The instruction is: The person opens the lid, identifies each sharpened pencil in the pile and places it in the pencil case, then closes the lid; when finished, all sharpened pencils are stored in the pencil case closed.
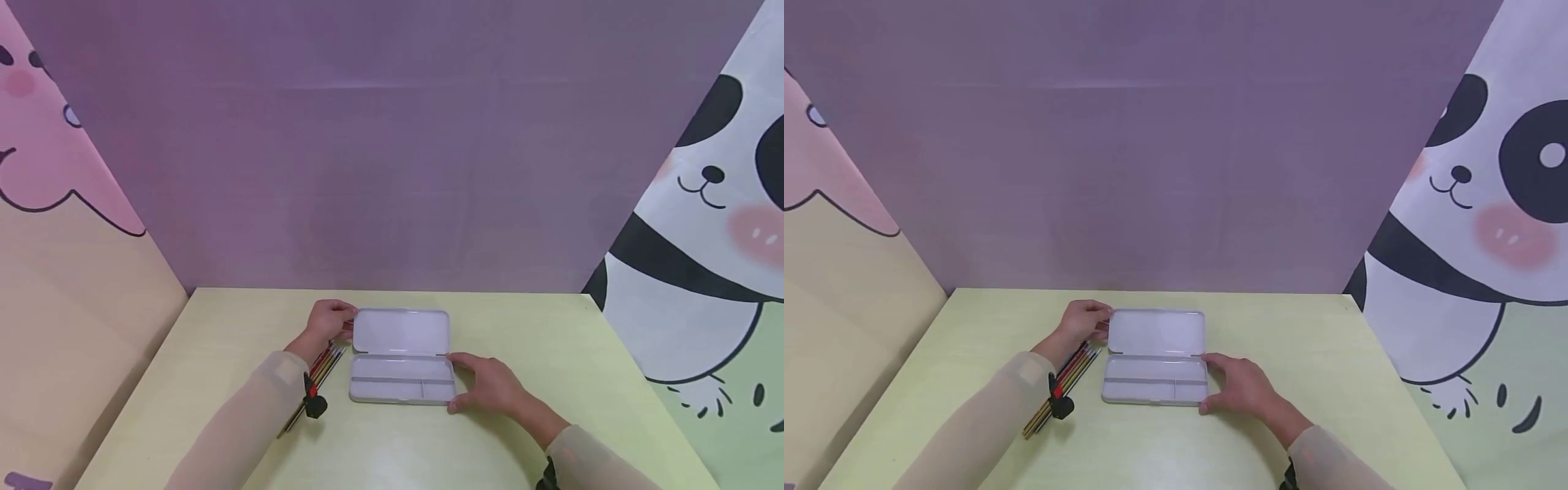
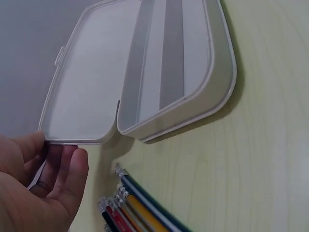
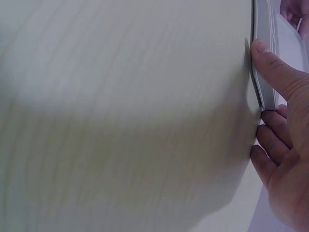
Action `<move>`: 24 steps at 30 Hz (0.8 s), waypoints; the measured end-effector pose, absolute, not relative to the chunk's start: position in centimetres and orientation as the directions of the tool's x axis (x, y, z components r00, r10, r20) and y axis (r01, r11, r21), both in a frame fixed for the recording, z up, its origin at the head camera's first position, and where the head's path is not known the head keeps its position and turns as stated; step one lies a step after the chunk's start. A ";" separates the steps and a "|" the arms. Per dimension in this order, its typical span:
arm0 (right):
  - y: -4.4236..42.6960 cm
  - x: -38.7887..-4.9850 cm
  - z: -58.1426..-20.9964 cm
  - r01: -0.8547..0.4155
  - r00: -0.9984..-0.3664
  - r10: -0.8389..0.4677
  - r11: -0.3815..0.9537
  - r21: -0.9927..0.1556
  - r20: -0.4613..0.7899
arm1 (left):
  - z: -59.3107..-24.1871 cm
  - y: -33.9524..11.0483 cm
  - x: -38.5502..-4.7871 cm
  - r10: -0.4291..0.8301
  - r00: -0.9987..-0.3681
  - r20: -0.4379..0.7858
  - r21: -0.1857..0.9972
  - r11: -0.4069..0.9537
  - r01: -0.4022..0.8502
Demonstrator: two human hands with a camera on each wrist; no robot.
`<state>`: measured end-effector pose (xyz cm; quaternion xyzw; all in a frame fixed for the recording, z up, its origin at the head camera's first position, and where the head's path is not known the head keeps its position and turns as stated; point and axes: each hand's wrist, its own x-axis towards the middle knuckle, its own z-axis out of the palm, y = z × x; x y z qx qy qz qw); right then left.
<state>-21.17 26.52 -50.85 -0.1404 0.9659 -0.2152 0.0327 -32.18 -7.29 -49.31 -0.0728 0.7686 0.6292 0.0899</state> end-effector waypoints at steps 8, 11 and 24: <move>26.3 -21.2 -51.1 -0.255 -0.959 -0.284 0.878 -0.406 -0.011 | -48.6 -9.8 -30.6 0.108 -0.974 -0.199 0.953 0.254 -0.166; 26.3 -21.3 -51.2 -0.266 -0.956 -0.292 0.872 -0.410 0.000 | -48.4 -11.5 -29.6 0.141 -0.970 -0.200 0.937 0.318 -0.147; 26.3 -21.4 -51.4 -0.298 -0.948 -0.317 0.861 -0.413 0.023 | -49.3 -20.1 -26.9 0.160 -0.982 -0.102 0.765 0.644 0.025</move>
